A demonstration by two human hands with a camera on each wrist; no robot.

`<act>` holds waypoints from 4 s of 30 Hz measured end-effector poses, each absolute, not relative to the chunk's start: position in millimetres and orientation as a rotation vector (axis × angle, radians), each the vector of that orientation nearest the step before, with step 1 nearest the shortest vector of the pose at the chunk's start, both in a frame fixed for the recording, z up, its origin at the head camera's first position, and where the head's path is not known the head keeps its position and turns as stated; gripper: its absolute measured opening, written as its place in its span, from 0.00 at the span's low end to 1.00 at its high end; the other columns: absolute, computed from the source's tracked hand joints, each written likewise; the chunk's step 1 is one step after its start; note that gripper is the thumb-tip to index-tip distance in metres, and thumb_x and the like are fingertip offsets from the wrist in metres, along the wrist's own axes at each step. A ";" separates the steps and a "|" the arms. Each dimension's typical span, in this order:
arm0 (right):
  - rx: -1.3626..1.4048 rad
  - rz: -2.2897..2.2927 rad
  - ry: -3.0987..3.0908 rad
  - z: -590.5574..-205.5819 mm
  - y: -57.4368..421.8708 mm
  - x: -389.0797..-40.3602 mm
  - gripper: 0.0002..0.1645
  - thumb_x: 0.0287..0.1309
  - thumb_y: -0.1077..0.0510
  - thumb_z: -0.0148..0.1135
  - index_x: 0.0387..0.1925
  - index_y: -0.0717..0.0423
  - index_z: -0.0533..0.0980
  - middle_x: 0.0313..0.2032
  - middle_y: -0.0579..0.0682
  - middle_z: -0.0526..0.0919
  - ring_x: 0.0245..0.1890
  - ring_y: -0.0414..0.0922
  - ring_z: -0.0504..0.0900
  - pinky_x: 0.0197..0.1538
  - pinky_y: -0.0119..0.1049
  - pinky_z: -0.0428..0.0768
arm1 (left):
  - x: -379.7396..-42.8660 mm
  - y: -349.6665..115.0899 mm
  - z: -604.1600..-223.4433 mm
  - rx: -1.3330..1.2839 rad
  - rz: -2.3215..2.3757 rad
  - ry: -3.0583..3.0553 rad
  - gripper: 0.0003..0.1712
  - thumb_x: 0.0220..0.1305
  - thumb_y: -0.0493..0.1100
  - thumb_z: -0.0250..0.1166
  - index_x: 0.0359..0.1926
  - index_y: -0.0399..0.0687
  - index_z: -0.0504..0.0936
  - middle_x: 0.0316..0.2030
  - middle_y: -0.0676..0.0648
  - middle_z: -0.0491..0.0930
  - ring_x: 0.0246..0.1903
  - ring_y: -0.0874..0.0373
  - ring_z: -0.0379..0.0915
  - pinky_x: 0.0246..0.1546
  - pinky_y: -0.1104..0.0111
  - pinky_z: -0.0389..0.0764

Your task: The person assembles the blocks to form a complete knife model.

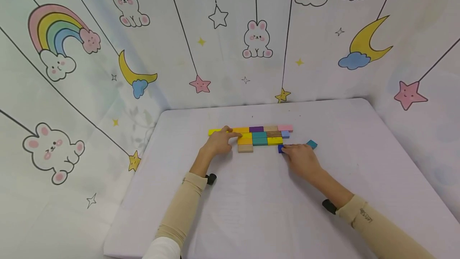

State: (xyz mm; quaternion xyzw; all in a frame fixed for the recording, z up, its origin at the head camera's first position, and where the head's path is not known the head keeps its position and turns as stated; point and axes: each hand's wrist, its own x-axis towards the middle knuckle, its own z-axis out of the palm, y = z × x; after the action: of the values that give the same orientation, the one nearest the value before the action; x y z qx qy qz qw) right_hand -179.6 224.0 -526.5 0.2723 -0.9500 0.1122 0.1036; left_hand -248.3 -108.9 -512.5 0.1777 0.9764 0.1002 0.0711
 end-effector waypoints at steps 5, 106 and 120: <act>0.804 0.313 -2.819 -524.7 217.8 -177.8 0.20 0.59 0.68 0.71 0.54 0.65 0.85 0.52 0.62 0.88 0.53 0.62 0.86 0.56 0.59 0.82 | -248.3 -109.5 -513.1 0.539 0.300 2.937 0.37 0.64 0.37 0.62 0.71 0.72 0.77 0.70 0.43 0.69 0.46 0.48 0.76 0.49 0.60 0.82; 0.834 0.300 -2.920 -523.8 138.9 -182.4 0.26 0.62 0.59 0.72 0.61 0.59 0.82 0.60 0.59 0.84 0.60 0.61 0.82 0.60 0.63 0.79 | -246.7 -109.3 -511.1 0.537 0.268 2.950 0.38 0.62 0.37 0.63 0.71 0.73 0.77 0.70 0.44 0.70 0.48 0.48 0.78 0.47 0.62 0.82; 0.831 0.296 -2.939 -521.0 138.0 -183.5 0.27 0.61 0.58 0.74 0.62 0.59 0.82 0.61 0.59 0.84 0.60 0.62 0.81 0.61 0.62 0.78 | -246.7 -107.5 -510.4 0.523 0.267 2.948 0.38 0.62 0.36 0.63 0.71 0.73 0.77 0.70 0.44 0.70 0.46 0.49 0.77 0.43 0.64 0.82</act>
State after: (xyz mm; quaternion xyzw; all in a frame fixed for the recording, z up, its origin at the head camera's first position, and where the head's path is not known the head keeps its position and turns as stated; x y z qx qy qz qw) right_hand -183.5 138.0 -521.0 0.2706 -0.9572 0.0963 0.0363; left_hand -246.7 -107.5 -510.4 0.1736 0.9785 0.0888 0.0677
